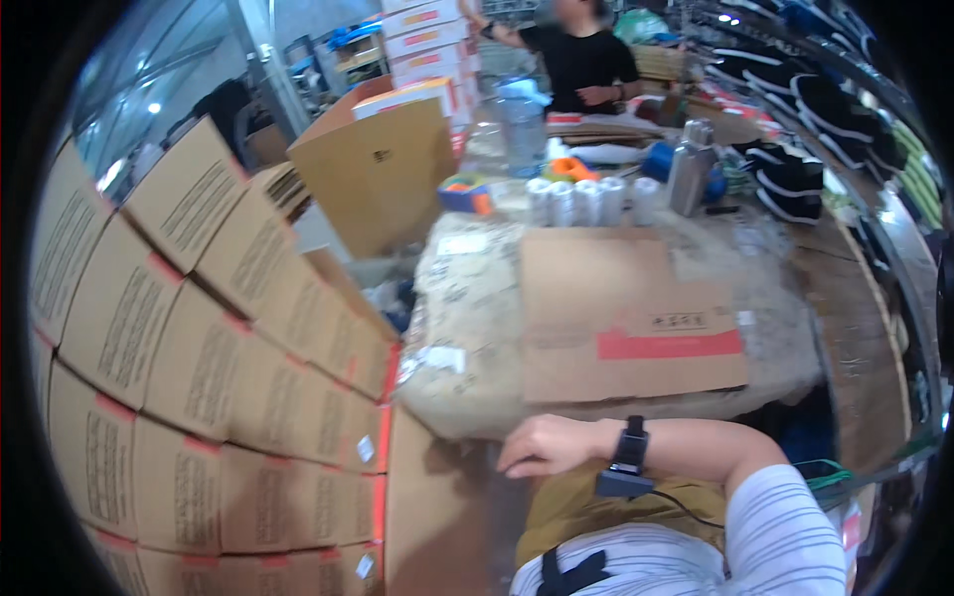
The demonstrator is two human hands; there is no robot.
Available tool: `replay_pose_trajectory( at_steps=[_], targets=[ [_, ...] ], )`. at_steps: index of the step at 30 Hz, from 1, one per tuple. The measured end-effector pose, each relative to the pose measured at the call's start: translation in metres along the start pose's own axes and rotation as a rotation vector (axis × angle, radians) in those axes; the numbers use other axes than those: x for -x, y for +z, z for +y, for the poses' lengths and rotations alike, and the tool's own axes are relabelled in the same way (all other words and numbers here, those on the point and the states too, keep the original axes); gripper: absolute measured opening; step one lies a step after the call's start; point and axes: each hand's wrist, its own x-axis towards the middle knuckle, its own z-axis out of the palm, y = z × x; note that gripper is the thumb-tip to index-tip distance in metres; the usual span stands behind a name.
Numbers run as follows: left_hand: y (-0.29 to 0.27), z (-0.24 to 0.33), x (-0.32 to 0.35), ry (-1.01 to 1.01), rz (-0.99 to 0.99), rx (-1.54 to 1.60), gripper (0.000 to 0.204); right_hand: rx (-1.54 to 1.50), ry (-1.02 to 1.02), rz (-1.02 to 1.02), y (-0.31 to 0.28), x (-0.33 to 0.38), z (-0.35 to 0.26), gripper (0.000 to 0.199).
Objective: The recorder folds cardboard shoe boxes, places pairs of shoes inside, and applies identification labels to the stacked boxes.
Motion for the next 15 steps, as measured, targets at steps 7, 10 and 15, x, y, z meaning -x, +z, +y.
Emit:
replay_pose_trajectory(
  at_steps=[7,10,15],
  targets=[
    [0.093,0.079,0.005,0.234,-0.134,0.588,0.075,0.024,-0.18,0.453,-0.091,0.009,-0.048,0.019],
    [0.154,0.111,0.004,-0.036,-0.16,0.682,0.058,-0.206,-0.609,0.442,-0.117,0.01,-0.124,0.022],
    [0.295,0.166,-0.006,-0.3,-0.354,0.839,0.033,-0.634,-1.023,0.594,-0.114,0.002,-0.163,0.015]
  ],
)
